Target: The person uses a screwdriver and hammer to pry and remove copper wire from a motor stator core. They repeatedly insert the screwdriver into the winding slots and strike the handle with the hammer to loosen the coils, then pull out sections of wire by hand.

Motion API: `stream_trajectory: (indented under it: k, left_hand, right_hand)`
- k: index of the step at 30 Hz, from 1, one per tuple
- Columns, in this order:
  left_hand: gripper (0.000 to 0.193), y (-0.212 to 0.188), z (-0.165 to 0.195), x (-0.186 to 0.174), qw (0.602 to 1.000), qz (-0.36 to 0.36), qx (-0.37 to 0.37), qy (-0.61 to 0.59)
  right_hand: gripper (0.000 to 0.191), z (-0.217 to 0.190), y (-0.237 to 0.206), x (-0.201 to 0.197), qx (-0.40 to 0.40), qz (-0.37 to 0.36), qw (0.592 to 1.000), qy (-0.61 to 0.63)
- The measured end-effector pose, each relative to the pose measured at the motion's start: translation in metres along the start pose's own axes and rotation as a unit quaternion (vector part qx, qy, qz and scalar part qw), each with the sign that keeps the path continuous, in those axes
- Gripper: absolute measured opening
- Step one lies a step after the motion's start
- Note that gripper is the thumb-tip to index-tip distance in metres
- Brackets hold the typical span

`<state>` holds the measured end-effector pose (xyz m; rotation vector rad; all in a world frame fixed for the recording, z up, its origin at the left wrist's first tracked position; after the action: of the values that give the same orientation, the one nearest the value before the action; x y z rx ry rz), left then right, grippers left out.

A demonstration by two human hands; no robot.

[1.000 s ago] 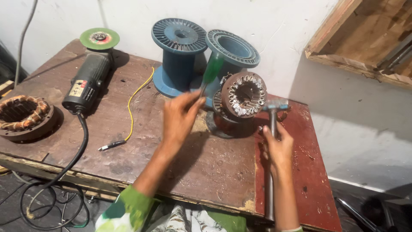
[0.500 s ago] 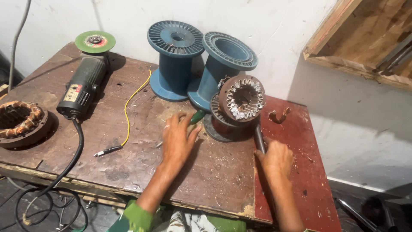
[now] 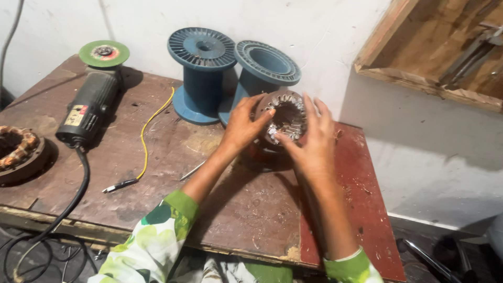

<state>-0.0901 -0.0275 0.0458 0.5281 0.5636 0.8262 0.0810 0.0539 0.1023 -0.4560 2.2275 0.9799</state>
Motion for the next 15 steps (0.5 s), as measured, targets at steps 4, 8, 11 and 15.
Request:
stream_trajectory:
  k: [4,8,11,15]
  left_hand:
    - [0.051,-0.010,0.000,-0.005,0.994,0.047,0.079,-0.055]
    - [0.049,-0.024,-0.006,0.001,0.989,0.109,0.086,-0.059]
    - [0.049,-0.031,-0.003,0.003,0.981,0.142,0.123,-0.048]
    - [0.054,-0.033,-0.001,0.003,0.979,0.127,0.146,-0.058]
  right_hand:
    - [0.094,-0.023,-0.002,0.040,-0.047,0.043,0.998,0.028]
    - [0.073,-0.023,-0.018,0.067,-0.069,0.190,0.979,-0.033]
    - [0.069,-0.012,-0.025,0.075,-0.076,0.235,0.969,0.024]
    - [0.060,-0.005,-0.025,0.074,-0.105,0.242,0.962,0.063]
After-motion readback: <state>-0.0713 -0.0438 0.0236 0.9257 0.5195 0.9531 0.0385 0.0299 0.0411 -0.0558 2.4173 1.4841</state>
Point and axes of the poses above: each hand's wrist, its own y-axis towards the middle knuckle, its own x-axis out of the palm, z = x × y, the point moved 7 cm from there along y, towards the middle knuckle, and after that the axes turned 13 degrees about x, right-handed, at the moved point
